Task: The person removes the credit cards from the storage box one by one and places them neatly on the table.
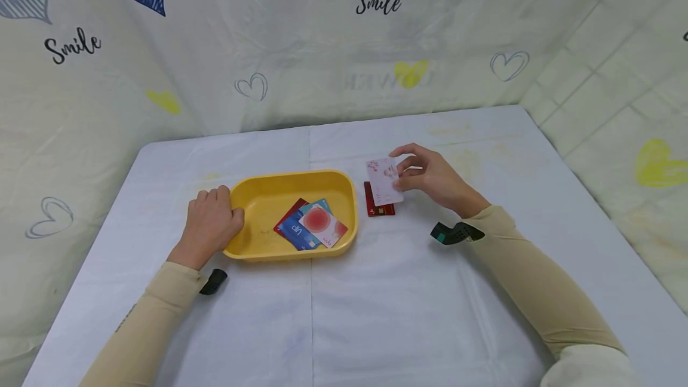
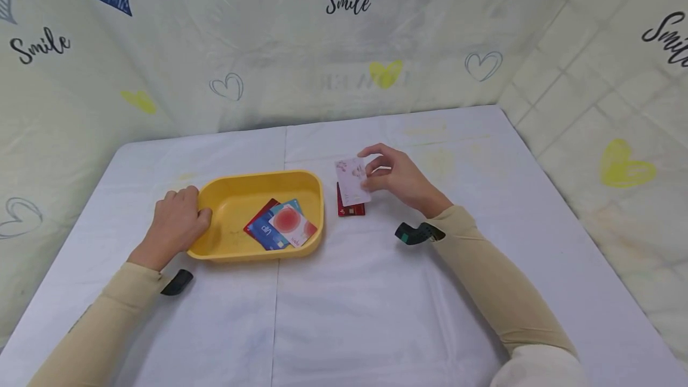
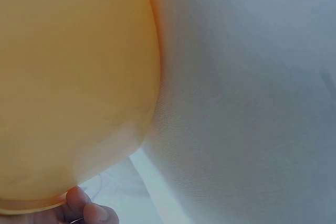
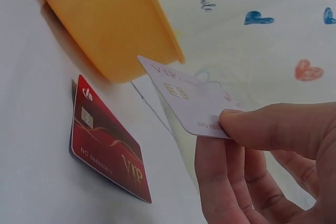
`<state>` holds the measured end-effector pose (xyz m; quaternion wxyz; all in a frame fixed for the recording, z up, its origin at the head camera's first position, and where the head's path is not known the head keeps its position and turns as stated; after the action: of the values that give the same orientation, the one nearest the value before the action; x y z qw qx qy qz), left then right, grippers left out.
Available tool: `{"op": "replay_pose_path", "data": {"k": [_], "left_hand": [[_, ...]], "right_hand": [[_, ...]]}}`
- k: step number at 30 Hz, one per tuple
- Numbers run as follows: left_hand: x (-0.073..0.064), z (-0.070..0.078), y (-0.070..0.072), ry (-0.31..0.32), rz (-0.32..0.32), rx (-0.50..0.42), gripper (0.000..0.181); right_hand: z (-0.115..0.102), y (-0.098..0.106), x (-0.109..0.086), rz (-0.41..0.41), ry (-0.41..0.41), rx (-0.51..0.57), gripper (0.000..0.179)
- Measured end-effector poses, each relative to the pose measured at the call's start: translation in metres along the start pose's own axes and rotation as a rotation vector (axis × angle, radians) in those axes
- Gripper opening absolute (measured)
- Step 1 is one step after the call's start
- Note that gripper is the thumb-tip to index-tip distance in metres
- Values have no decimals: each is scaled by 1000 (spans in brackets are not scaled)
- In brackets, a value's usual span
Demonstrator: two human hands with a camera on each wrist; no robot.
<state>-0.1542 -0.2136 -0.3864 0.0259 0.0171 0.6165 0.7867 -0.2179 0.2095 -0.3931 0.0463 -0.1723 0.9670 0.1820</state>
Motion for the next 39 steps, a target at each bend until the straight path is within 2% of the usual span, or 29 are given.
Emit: {"op": "replay_pose_path", "data": {"k": [17,39], "left_hand": [[0,0,1,-4,3,4,27],[3,-1,-1,-4,5,3,26]], "right_hand": [[23,12,-2,2,-34,47,54],[42,27,-7,20,-115,-78,57]]}}
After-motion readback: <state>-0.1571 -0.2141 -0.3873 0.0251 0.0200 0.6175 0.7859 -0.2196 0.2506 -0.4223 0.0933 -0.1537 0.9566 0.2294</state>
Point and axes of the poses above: each hand's wrist, its own x-axis towards the middle knuckle, its own y-axis out of the back of the hand, z = x × y, the point moved 5 cm from there along x, towards the middle knuckle, and after that the axes turned 3 degrees about -x, right-handed, at the moved point
